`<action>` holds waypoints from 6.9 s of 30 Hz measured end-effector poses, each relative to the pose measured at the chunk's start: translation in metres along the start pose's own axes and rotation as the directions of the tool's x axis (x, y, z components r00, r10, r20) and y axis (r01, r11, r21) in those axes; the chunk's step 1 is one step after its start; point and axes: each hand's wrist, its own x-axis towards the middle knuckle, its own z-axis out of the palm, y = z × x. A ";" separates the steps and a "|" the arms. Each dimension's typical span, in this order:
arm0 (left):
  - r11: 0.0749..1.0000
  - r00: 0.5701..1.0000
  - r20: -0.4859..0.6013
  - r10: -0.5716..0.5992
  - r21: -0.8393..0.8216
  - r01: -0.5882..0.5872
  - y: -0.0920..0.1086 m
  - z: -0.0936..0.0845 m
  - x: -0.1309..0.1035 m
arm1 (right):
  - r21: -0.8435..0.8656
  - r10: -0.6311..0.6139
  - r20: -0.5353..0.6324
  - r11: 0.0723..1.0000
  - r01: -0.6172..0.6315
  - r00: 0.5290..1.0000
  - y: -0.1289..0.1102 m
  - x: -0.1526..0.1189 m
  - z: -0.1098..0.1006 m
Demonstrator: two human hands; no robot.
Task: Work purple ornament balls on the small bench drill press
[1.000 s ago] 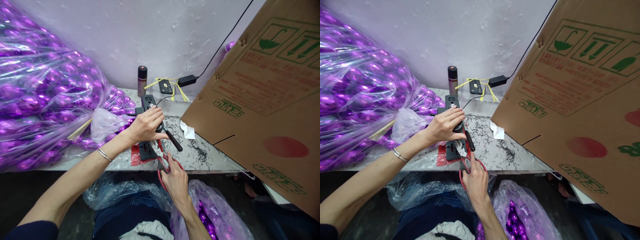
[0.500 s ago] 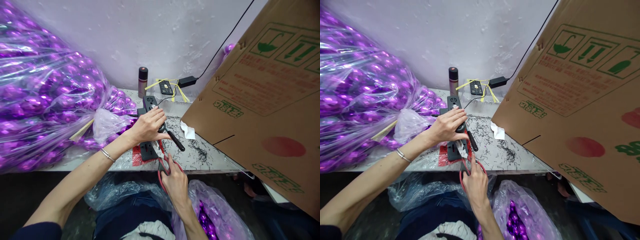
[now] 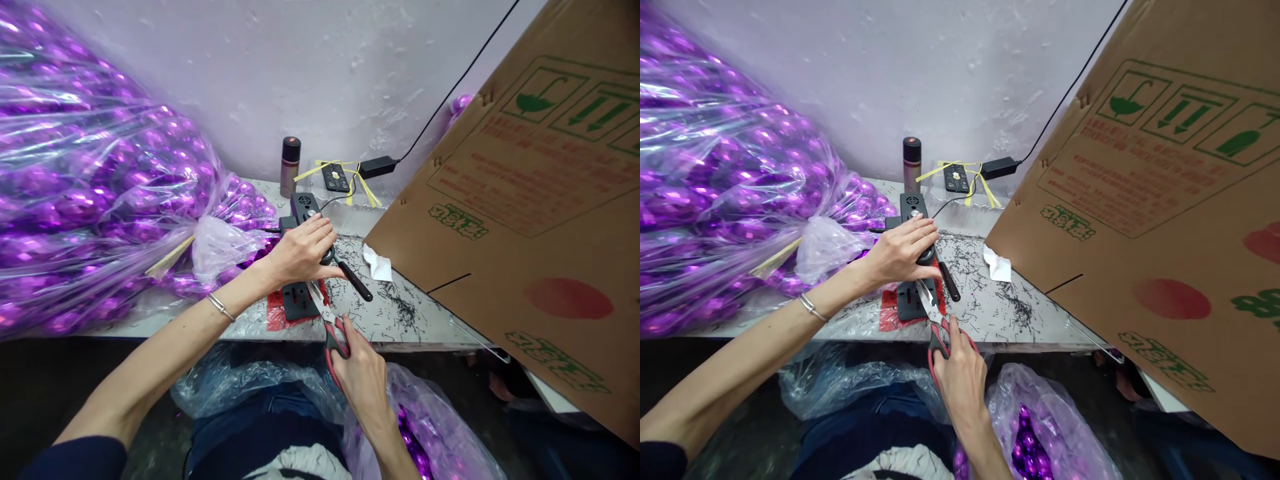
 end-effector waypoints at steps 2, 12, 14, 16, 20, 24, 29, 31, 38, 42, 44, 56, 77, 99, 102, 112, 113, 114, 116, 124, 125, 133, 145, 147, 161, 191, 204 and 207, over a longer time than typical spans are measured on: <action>1.000 1.000 0.018 -0.006 -0.013 0.007 -0.001 0.000 0.000 | -0.009 0.017 0.025 1.000 -0.016 1.000 -0.004 0.006 -0.002; 1.000 1.000 -0.005 0.027 -0.001 -0.027 -0.003 -0.001 0.000 | -0.027 0.005 0.023 1.000 -0.004 1.000 -0.006 -0.002 -0.005; 1.000 1.000 0.010 0.020 0.006 -0.020 -0.003 -0.001 0.000 | -0.051 0.018 0.041 0.999 -0.015 0.999 -0.008 -0.002 -0.004; 1.000 1.000 0.023 0.014 0.012 -0.014 -0.003 -0.001 0.000 | -0.075 0.035 0.053 0.997 -0.031 0.998 -0.014 0.000 -0.004; 1.000 1.000 0.005 0.023 0.016 -0.023 -0.004 -0.001 -0.001 | -0.105 0.077 0.084 0.992 -0.068 0.994 -0.025 0.009 -0.002; 0.999 0.999 0.012 0.032 -0.003 -0.032 -0.005 0.000 -0.002 | -0.076 0.134 0.138 0.989 -0.125 0.981 -0.028 0.019 -0.004; 1.000 0.999 0.041 0.005 -0.015 -0.004 -0.006 -0.001 0.000 | -0.030 0.093 0.132 0.995 -0.090 0.987 -0.027 0.017 -0.014; 1.000 0.999 0.045 0.003 -0.020 -0.002 -0.005 -0.001 0.000 | -0.043 0.090 0.117 0.995 -0.085 0.989 -0.027 0.011 -0.016; 1.000 1.000 0.000 0.017 0.000 -0.017 -0.002 -0.001 0.000 | -0.091 0.020 0.006 0.996 -0.020 1.000 -0.028 -0.004 -0.007; 1.000 1.000 -0.021 0.016 0.002 -0.016 -0.001 0.000 0.000 | -0.114 0.063 0.059 0.992 -0.056 0.996 -0.028 -0.002 -0.004; 1.000 0.999 -0.028 0.020 0.004 -0.019 -0.001 0.000 0.000 | -0.106 0.096 0.109 0.991 -0.084 0.989 -0.028 0.001 -0.004; 1.000 0.999 0.027 0.020 0.002 -0.020 -0.004 -0.001 0.000 | 0.012 0.060 0.202 0.998 -0.064 0.977 -0.015 0.029 -0.019; 1.000 0.999 0.044 0.007 -0.007 -0.007 -0.004 -0.003 0.000 | -0.045 0.137 0.241 0.990 -0.130 0.961 -0.035 0.026 -0.019; 0.999 0.997 -0.072 0.032 0.034 -0.030 0.000 0.000 0.003 | -0.009 0.166 0.291 0.985 -0.171 0.942 -0.024 0.030 -0.015; 0.999 0.996 -0.079 0.036 0.031 -0.034 0.000 0.000 0.002 | 0.051 0.170 0.292 0.980 -0.193 0.941 -0.023 0.028 -0.016; 0.999 0.995 -0.097 0.038 0.036 -0.034 0.001 -0.002 0.004 | 0.418 0.188 0.403 0.833 -0.363 0.896 0.007 0.009 -0.006; 0.999 0.994 -0.101 0.036 0.036 -0.032 0.002 -0.001 0.004 | 0.453 0.179 0.431 0.805 -0.384 0.884 0.010 0.012 -0.006; 0.999 0.994 -0.104 0.034 0.035 -0.030 0.002 0.000 0.004 | 0.472 0.175 0.456 0.784 -0.403 0.873 0.013 0.015 -0.008; 0.999 0.995 -0.098 0.026 0.029 -0.024 0.002 0.001 0.003 | 0.472 0.171 0.486 0.774 -0.423 0.857 0.015 0.020 -0.012; 0.999 0.999 -0.006 -0.041 -0.024 0.041 0.004 0.003 0.003 | 0.157 0.167 0.380 0.957 -0.242 0.910 0.018 -0.018 -0.023; 0.999 0.999 -0.011 -0.041 -0.028 0.041 0.004 0.003 0.004 | 0.145 0.155 0.339 0.966 -0.214 0.928 0.020 -0.025 -0.023; 0.999 0.999 -0.044 -0.031 -0.008 0.031 0.005 0.003 0.004 | -0.037 0.002 0.059 0.999 0.000 0.998 0.031 0.002 -0.015; 0.998 0.998 -0.011 -0.054 -0.027 0.054 0.006 0.003 0.003 | -0.007 -0.053 0.107 0.998 0.054 0.993 0.034 0.012 -0.013; 0.999 0.999 -0.017 -0.050 -0.017 0.050 0.006 0.003 0.003 | 0.011 -0.052 0.122 0.999 0.051 0.991 0.028 0.016 -0.012; 0.998 0.999 -0.016 -0.051 -0.034 0.050 0.006 0.003 0.003 | 0.071 0.001 0.145 0.997 -0.011 0.989 0.005 0.038 -0.009; 0.999 0.999 -0.031 -0.031 -0.010 0.031 0.001 0.005 0.001 | -0.069 0.138 0.115 0.989 -0.131 0.984 -0.011 0.010 -0.024; 1.000 0.999 -0.047 -0.006 0.005 0.006 -0.002 0.005 0.001 | -0.206 0.186 0.186 0.967 -0.147 0.965 -0.043 0.017 -0.022; 0.999 0.996 -0.081 0.022 0.028 -0.020 -0.003 0.004 0.001 | -0.262 0.197 0.183 0.954 -0.145 0.963 -0.047 0.022 -0.025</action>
